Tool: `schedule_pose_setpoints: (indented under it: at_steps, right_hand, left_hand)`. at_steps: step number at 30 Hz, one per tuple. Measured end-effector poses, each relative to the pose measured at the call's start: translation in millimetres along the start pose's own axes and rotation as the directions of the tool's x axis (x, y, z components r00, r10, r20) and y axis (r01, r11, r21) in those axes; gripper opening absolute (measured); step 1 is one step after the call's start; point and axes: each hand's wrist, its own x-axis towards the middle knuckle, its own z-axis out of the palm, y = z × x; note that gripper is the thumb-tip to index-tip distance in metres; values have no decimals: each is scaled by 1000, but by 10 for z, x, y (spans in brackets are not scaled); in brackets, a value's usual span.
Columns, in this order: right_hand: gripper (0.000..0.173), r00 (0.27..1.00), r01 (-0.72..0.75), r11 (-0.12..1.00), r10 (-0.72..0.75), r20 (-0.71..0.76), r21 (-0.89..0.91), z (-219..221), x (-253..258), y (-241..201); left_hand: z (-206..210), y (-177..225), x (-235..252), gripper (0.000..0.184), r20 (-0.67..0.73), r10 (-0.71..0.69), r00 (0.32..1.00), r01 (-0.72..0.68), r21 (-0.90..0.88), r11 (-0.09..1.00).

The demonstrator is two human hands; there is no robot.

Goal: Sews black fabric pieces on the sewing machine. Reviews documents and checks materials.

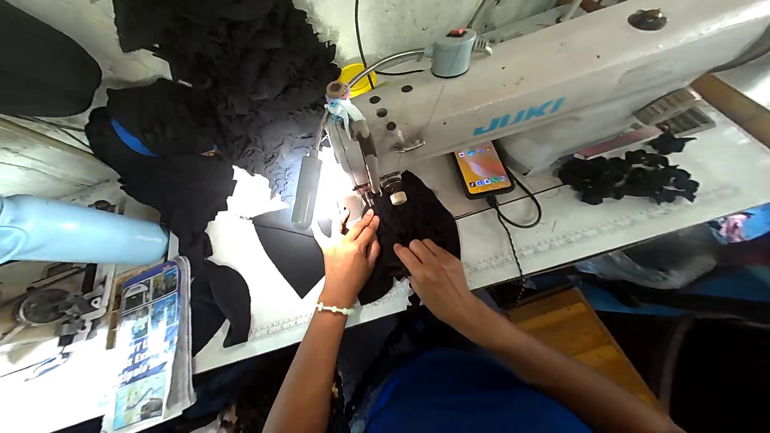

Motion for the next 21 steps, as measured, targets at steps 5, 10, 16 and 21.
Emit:
schedule_pose_setpoints:
  at_steps: [5, 10, 16, 21]
  right_hand:
    - [21, 999, 34, 999, -34, 41, -16, -63, 52, 10]
    - [23, 968, -117, 984, 83, 238, 132, -209, 200, 37]
    - [62, 877, -371, 907, 271, 397, 199, -254, 185, -52]
    - [53, 913, -317, 913, 220, 343, 256, -209, 135, -37]
  left_hand:
    - [-22, 83, 106, 29, 3, -140, 990, 140, -62, 988]
    - [66, 149, 171, 10, -59, -146, 987, 145, -18, 989]
    - [39, 73, 143, 15, 3, -198, 980, 197, -128, 972]
    - [21, 81, 80, 21, -26, -135, 991, 134, -19, 991]
